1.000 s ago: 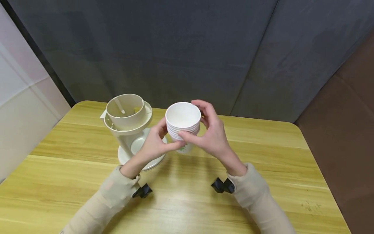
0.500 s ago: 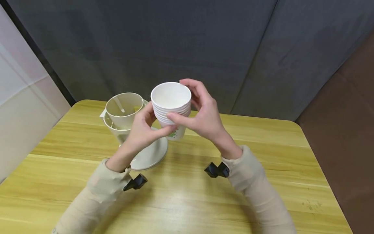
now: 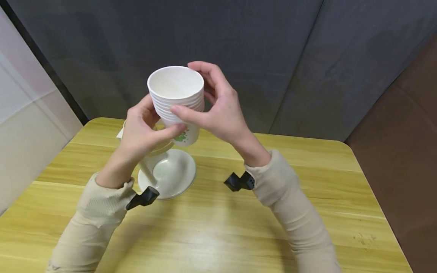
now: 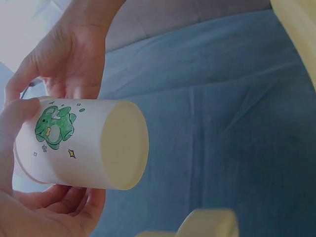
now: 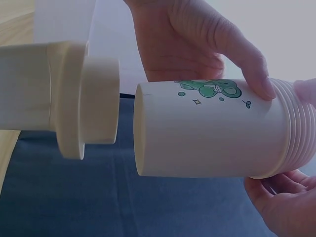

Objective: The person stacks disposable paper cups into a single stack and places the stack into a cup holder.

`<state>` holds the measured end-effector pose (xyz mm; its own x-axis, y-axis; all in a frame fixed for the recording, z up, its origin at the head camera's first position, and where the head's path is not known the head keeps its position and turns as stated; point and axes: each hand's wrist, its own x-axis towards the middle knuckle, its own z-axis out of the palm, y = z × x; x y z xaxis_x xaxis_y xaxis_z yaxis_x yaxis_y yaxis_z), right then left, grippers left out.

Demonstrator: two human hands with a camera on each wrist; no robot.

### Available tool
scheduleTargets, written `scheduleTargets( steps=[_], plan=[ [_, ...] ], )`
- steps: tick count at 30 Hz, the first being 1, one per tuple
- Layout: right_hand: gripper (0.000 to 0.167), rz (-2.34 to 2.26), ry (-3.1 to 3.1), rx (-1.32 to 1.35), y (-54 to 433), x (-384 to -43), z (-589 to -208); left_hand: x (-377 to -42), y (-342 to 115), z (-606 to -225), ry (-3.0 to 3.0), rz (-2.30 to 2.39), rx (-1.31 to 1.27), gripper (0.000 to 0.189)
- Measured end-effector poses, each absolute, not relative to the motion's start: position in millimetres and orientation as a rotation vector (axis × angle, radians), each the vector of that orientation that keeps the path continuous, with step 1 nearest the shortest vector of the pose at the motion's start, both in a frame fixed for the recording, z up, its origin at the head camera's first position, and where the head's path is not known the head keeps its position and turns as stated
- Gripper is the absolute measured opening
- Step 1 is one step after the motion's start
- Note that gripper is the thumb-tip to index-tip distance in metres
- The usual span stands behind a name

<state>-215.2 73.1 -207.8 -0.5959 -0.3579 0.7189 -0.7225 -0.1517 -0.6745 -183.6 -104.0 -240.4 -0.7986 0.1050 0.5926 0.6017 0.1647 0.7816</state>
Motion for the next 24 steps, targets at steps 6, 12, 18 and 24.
scheduleTargets(
  steps=[6, 12, 18, 24],
  plan=[
    [0.062, 1.858, -1.811, 1.233, 57.4, -217.3, -197.8, -183.7, -120.4, -228.2, -2.057, -1.672, -0.643, 0.058],
    [0.063, 1.895, -1.821, 1.241, 39.1, -220.9, -189.6, -183.0, -137.5, -217.3, -2.061, -1.636, -0.61, 0.055],
    [0.066, 1.938, -1.861, 1.237, 22.0, -224.5, -182.9, -183.9, -151.9, -212.4, -2.035, -1.666, -0.569, 0.054],
    [0.068, 1.966, -1.901, 1.233, 9.4, -231.6, -185.7, -187.9, -163.9, -215.5, -2.066, -1.638, -0.534, 0.055]
  ],
)
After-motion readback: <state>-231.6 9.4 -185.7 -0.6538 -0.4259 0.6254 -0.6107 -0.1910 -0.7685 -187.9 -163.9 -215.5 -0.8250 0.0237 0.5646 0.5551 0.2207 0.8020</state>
